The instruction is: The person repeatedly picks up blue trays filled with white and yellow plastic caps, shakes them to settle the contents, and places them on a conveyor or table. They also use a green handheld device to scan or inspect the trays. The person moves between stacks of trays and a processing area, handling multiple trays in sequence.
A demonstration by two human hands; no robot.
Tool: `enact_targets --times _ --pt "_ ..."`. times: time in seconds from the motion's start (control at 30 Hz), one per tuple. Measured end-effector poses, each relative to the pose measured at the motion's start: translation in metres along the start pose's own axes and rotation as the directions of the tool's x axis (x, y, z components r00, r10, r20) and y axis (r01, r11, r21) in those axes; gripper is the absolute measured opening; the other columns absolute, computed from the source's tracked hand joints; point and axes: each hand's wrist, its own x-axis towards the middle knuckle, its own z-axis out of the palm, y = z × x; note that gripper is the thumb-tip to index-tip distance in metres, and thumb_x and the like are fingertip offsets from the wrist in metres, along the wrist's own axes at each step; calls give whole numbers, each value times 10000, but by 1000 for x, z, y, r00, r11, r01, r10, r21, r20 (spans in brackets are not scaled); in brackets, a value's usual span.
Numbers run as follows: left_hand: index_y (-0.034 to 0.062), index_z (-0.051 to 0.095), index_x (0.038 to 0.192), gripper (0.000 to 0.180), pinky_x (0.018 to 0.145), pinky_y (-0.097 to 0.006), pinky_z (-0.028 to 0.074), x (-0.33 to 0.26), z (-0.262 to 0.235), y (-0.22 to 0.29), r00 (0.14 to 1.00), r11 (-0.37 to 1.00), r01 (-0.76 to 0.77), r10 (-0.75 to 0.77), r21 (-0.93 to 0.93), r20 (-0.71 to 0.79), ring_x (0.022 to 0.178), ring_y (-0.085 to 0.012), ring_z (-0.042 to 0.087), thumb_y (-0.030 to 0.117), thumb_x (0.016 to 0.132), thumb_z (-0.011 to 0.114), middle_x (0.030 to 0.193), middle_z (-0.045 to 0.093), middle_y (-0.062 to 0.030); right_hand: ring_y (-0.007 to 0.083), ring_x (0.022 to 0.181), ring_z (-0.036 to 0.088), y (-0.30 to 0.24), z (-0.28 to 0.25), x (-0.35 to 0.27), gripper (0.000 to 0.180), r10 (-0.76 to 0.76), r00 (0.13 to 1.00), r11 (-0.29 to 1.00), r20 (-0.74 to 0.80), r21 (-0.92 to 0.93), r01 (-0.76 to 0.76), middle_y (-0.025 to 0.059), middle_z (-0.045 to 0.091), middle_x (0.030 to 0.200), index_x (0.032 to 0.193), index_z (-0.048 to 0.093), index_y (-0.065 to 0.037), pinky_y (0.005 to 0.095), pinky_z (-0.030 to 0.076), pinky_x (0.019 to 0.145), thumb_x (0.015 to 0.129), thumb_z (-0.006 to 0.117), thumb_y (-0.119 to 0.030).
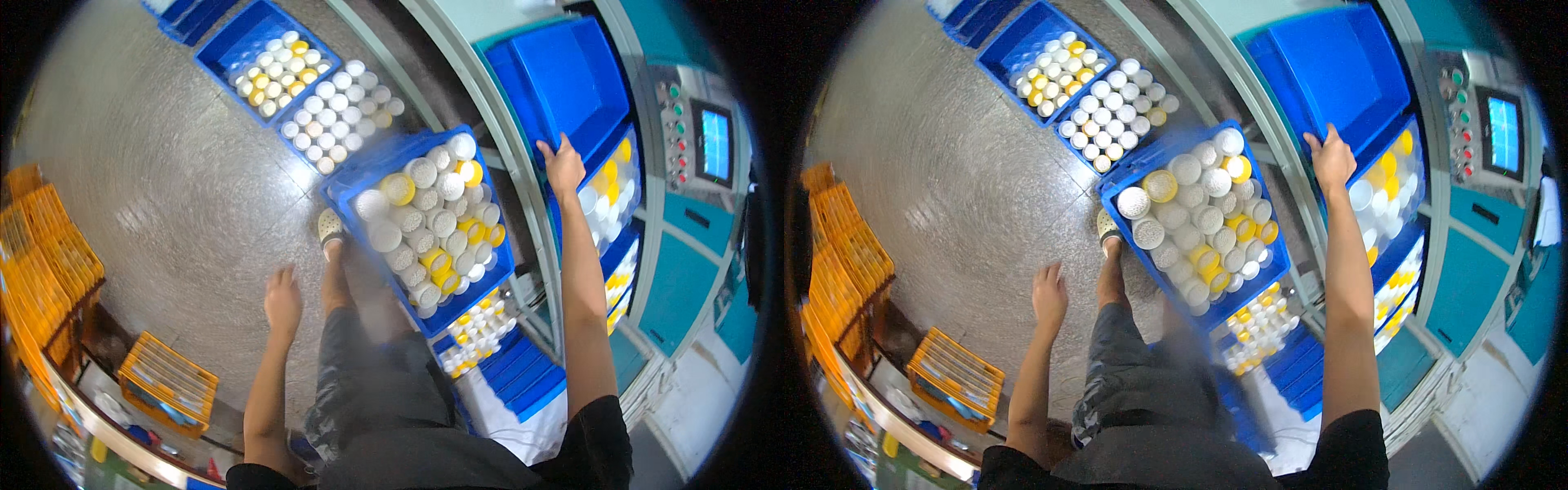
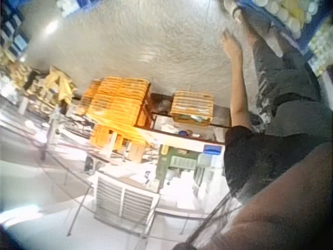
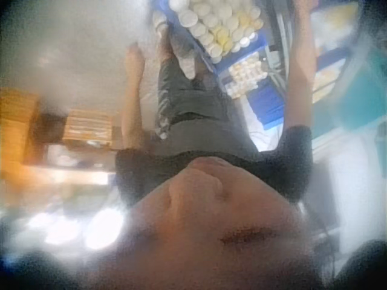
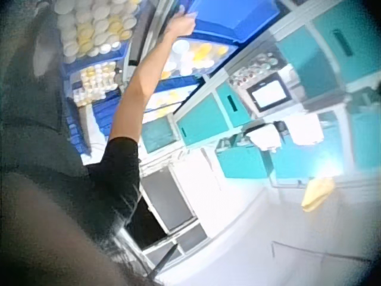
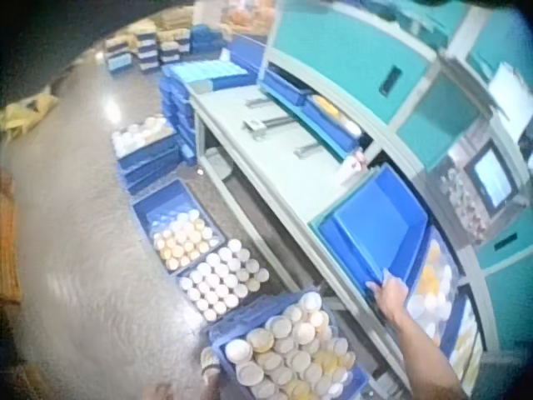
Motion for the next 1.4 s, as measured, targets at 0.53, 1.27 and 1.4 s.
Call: enact_targets --times 0.53,1.27,1.4 --pt "-38 541 1263 404 709 -336 548 -402 26 -129 464 -101 480 -813 -871 350 873 -212 664 215 957 615 1026 673 -115 439 727 651 -41 -175 -183 303 -308 927 883 -215 297 363 248 652 759 971 651 -54 502 498 609 831 734 -310" --pt "-29 362 1454 863 1156 -487 265 -729 -102 -117 -234 -44 -572 -948 -819 215 1366 -366 364 660 939 422 1506 360 -210 376 914 663 -448 -325 -804 506 -740 -664 -319 106 814 485 195 693 928 1075 673 -68 486 516 753 672 825 -333" --pt "4 388 1448 811 1153 -489 267 -800 -87 -179 -199 -82 -677 -936 -731 289 1356 -351 381 634 942 449 1503 386 -171 367 872 672 -488 -355 -897 497 -672 -736 -447 81 748 490 173 698 882 1048 681 -66 475 525 738 651 831 -326"
